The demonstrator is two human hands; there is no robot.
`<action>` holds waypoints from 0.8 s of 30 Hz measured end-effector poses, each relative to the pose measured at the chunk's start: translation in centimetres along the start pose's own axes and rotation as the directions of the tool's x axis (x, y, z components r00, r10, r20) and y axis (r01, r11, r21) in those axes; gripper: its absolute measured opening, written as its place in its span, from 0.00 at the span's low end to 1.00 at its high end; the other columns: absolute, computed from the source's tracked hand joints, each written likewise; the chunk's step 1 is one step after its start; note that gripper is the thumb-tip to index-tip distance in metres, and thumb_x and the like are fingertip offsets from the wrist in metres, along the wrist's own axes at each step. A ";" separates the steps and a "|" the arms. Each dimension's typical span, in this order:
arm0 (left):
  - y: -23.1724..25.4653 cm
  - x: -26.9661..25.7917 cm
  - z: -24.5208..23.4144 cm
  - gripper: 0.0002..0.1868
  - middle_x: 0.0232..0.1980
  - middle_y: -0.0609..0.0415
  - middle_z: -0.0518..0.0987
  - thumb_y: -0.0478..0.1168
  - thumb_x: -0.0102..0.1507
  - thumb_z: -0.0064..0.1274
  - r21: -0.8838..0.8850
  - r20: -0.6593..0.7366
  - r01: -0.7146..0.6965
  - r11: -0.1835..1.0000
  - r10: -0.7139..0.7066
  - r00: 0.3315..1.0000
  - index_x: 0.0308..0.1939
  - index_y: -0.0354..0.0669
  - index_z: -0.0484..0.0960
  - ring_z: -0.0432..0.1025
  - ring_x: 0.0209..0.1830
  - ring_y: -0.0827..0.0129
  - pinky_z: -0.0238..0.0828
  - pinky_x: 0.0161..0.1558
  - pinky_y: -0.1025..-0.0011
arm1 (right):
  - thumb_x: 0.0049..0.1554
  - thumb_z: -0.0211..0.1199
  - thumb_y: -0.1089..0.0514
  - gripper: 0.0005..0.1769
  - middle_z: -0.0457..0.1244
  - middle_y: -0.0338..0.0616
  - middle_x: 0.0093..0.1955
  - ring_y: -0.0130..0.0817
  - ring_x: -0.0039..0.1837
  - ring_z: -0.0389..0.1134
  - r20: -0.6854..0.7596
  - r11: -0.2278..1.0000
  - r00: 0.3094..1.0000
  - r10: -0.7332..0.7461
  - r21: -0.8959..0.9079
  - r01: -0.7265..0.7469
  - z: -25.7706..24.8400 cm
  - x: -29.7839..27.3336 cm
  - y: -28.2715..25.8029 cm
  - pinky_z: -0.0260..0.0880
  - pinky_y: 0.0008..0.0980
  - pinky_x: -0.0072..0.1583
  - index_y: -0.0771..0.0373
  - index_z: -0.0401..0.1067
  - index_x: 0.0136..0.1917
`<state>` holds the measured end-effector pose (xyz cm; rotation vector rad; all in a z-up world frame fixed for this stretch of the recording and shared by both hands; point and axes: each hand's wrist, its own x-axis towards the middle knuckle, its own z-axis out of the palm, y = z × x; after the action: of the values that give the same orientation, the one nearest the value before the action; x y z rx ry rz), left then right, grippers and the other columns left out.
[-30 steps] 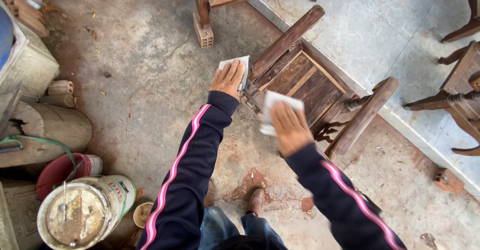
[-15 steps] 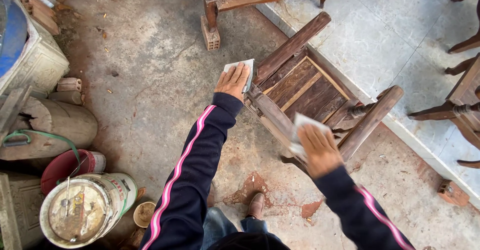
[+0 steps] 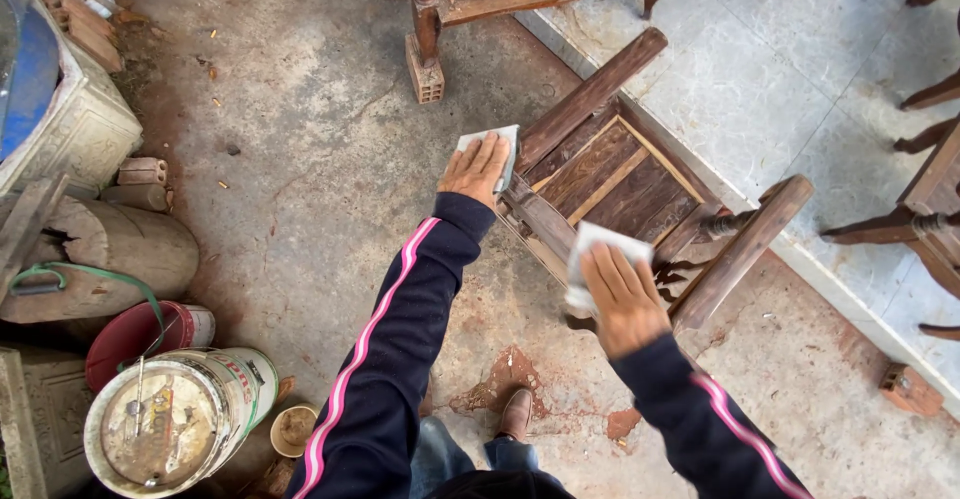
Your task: Manually sanding a wooden chair using sandpaper.
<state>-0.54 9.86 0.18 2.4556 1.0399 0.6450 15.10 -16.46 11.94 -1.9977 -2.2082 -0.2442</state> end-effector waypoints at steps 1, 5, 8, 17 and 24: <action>-0.4 0.0 0.9 0.48 0.79 0.50 0.57 0.40 0.53 0.61 -0.002 -0.008 0.008 1.000 -0.008 1.000 0.76 0.51 0.54 0.55 0.76 0.48 0.46 0.74 0.53 | 0.51 0.52 0.70 0.37 0.54 0.51 0.79 0.45 0.79 0.56 0.001 1.000 1.000 -0.011 -0.002 0.011 -0.2 -0.2 0.0 0.55 0.52 0.76 0.66 0.62 0.75; -1.2 -0.6 2.8 0.44 0.80 0.53 0.61 0.35 0.59 0.57 0.102 -0.099 -0.014 0.995 0.024 0.995 0.79 0.56 0.58 0.59 0.78 0.53 0.50 0.77 0.55 | 0.51 0.54 0.65 0.33 0.57 0.57 0.75 0.51 0.76 0.58 0.001 0.995 0.999 -0.047 -0.089 0.047 1.2 1.9 -0.4 0.56 0.53 0.75 0.69 0.64 0.71; -0.4 -0.2 1.1 0.44 0.79 0.53 0.61 0.37 0.57 0.58 0.046 -0.086 -0.021 0.999 0.025 0.996 0.77 0.54 0.58 0.59 0.76 0.52 0.50 0.76 0.53 | 0.53 0.55 0.62 0.30 0.59 0.62 0.71 0.54 0.73 0.60 0.027 0.981 0.997 -0.076 -0.179 0.080 3.8 8.2 -1.5 0.56 0.53 0.74 0.74 0.66 0.69; -1.3 -0.5 0.7 0.44 0.81 0.54 0.59 0.35 0.59 0.56 0.037 -0.062 -0.074 0.997 0.076 0.995 0.78 0.54 0.59 0.57 0.79 0.53 0.50 0.77 0.54 | 0.52 0.55 0.66 0.35 0.58 0.59 0.76 0.50 0.78 0.57 -0.015 0.990 1.000 -0.026 -0.142 0.023 0.7 2.5 -1.2 0.53 0.53 0.76 0.71 0.63 0.73; -2.2 -0.5 3.0 0.41 0.81 0.54 0.59 0.33 0.62 0.52 0.108 -0.077 -0.077 0.991 0.085 0.993 0.79 0.55 0.59 0.57 0.79 0.54 0.49 0.77 0.55 | 0.50 0.51 0.68 0.34 0.57 0.55 0.74 0.48 0.76 0.56 0.096 0.989 0.994 0.050 -0.146 -0.035 -2.5 -5.9 0.5 0.48 0.56 0.76 0.66 0.64 0.71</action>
<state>-0.50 10.37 -3.52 2.5930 1.0331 0.7395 16.19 -22.73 13.04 -2.1745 -2.2640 -0.3149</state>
